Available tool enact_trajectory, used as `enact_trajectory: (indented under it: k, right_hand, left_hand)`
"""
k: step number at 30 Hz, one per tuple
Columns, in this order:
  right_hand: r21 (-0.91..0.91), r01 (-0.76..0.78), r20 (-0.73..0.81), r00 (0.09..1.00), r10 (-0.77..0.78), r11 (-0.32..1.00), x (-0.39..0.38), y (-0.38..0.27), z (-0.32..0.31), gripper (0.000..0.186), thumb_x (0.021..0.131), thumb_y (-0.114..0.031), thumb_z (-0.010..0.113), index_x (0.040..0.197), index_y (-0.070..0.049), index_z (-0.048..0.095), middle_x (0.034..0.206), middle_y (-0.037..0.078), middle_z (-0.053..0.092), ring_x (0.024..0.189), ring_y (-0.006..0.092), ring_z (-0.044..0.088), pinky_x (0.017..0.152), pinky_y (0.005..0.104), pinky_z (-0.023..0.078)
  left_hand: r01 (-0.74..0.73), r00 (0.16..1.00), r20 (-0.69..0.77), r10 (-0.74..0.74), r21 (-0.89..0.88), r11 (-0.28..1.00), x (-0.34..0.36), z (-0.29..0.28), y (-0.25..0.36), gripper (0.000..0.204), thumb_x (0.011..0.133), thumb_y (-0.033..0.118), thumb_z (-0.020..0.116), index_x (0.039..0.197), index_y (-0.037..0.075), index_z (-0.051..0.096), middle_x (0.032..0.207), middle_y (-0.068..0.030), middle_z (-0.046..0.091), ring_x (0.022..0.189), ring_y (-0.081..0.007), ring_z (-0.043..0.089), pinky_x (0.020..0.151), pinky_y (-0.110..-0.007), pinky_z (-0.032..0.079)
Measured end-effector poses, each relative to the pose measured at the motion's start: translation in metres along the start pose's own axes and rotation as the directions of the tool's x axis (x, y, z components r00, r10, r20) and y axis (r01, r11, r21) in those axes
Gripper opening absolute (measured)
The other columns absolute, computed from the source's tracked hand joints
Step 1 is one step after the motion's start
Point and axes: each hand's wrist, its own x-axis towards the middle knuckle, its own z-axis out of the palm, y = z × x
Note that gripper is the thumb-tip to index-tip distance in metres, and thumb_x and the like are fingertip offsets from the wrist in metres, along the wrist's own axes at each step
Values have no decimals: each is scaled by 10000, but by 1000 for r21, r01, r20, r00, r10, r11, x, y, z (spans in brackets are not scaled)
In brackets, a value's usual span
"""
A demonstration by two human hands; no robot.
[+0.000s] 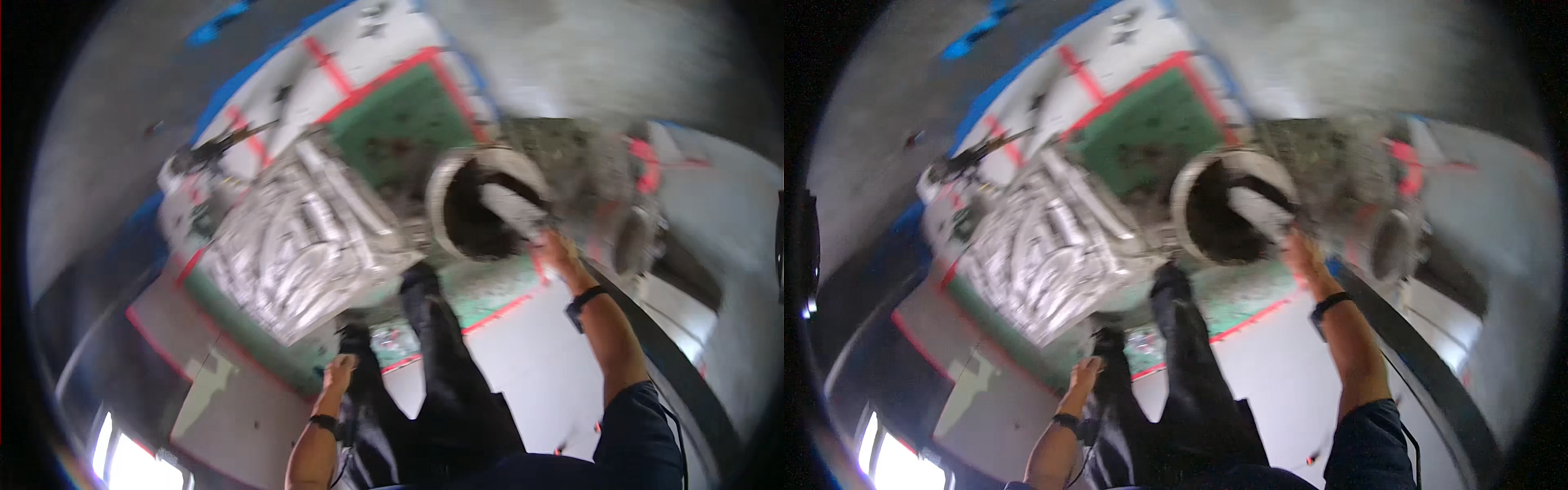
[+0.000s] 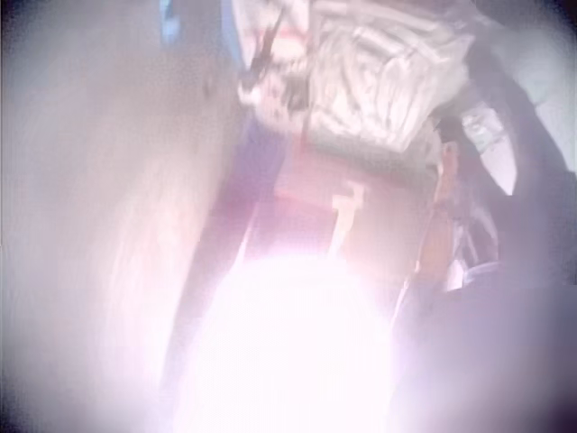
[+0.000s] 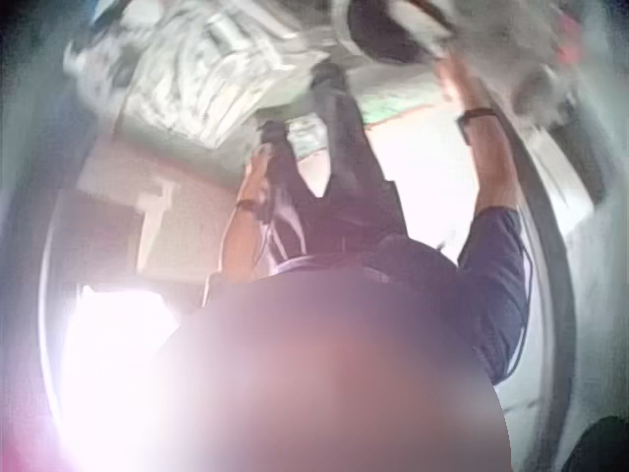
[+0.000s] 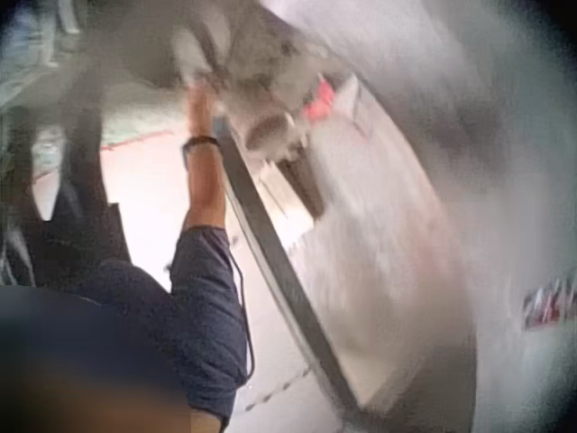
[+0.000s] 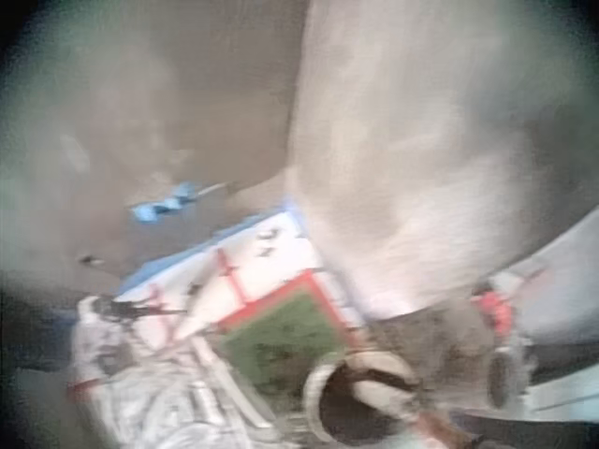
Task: Apply adhesive to a wall tile and install it onto the ceiling or upper wall area.
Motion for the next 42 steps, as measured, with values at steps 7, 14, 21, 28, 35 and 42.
enact_trajectory:
  k: [7, 14, 21, 28, 35, 42]
  right_hand:
    - [-185, -69, 203, 973, 106, 980, 95, -98, 25, 148, 722, -169, 631, 805, -55, 676, 840, 186, 679, 826, 393, 658, 733, 482, 521]
    - [197, -205, 233, 960, 158, 959, 122, -171, 46, 332, 733, -262, 638, 961, -26, 587, 868, 237, 662, 860, 432, 643, 754, 500, 500]
    - [743, -566, 425, 811, 403, 356, 99, -203, 63, 233, 770, -171, 653, 905, 7, 588, 672, 117, 598, 512, 196, 581, 468, 354, 453]
    - [682, -249, -118, 891, 439, 688, 45, -201, 60, 250, 741, -170, 673, 875, -3, 543, 775, 201, 633, 681, 352, 622, 650, 411, 490]
    - [547, -58, -362, 883, 299, 835, -69, -256, -22, 220, 843, -180, 669, 868, -40, 501, 669, 139, 577, 610, 350, 591, 565, 406, 467]
    - [419, -61, -70, 993, 99, 906, -152, -412, -2, 215, 839, -165, 660, 852, -50, 479, 652, 136, 596, 627, 374, 615, 579, 456, 479]
  left_hand:
    - [72, 988, 153, 11, -529, 846, -11, 5, 68, 274, 940, 222, 572, 1025, -22, 659, 971, -96, 677, 900, -158, 615, 820, -287, 478]
    - [172, 973, 226, -51, -560, 810, -2, 41, 16, 264, 944, 201, 582, 991, -49, 651, 902, -76, 678, 859, -135, 630, 802, -272, 504]
    - [81, 994, 107, -26, -545, 835, -23, -18, 54, 246, 964, 206, 570, 1002, -22, 654, 943, -86, 685, 878, -140, 636, 800, -270, 505]
    - [75, 995, 95, -23, -593, 802, -27, -35, 48, 312, 967, 274, 588, 1024, -28, 642, 969, -119, 674, 951, -182, 646, 942, -312, 493]
    - [-57, 985, 115, 131, -497, 866, -24, -26, -6, 242, 970, 195, 551, 994, -29, 641, 966, -65, 651, 916, -143, 597, 870, -282, 470]
    - [-88, 987, 47, 152, -635, 768, -32, -56, -113, 170, 930, 89, 522, 979, -10, 652, 935, -47, 666, 881, -144, 617, 825, -291, 481]
